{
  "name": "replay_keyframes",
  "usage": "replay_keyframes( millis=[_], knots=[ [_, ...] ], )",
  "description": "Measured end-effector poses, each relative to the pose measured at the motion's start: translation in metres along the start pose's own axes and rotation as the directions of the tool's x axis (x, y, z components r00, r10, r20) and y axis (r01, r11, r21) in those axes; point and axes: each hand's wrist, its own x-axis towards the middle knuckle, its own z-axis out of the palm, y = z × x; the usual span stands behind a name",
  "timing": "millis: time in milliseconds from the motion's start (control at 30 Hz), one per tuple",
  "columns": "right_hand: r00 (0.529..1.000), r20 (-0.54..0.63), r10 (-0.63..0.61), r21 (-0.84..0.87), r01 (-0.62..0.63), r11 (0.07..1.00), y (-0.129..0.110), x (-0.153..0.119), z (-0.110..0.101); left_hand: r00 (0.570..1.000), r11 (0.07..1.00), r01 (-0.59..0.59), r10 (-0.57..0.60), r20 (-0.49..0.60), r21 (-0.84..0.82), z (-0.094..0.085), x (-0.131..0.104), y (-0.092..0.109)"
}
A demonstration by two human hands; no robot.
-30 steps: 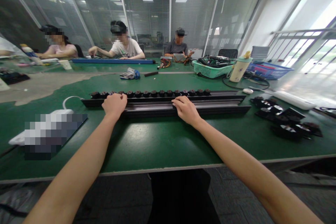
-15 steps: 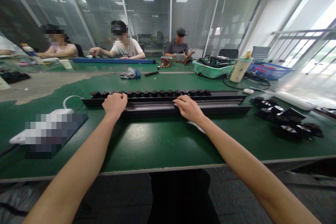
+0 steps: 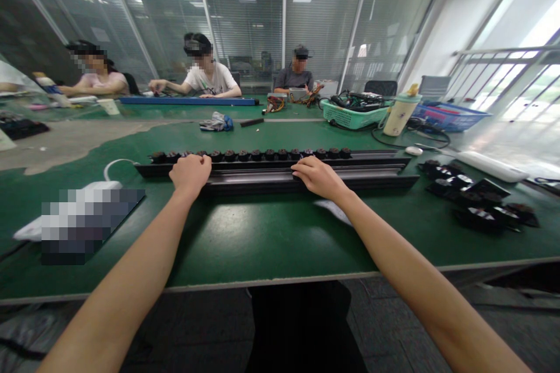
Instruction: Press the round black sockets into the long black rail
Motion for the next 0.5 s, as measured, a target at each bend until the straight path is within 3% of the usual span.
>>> replay_keyframes(
  millis=[333, 500],
  knots=[
    [0.998, -0.057, -0.027, 0.015, 0.027, 1.000, -0.003, 0.001, -0.003, 1.000, 1.000, 0.004, -0.004, 0.013, -0.008, -0.002, -0.002, 0.001],
    [0.993, -0.081, 0.086, -0.089, -0.093, 0.992, -0.014, 0.001, -0.007, 1.000, 1.000, -0.010, 0.010, 0.011, 0.002, -0.003, -0.003, 0.001]
  ],
)
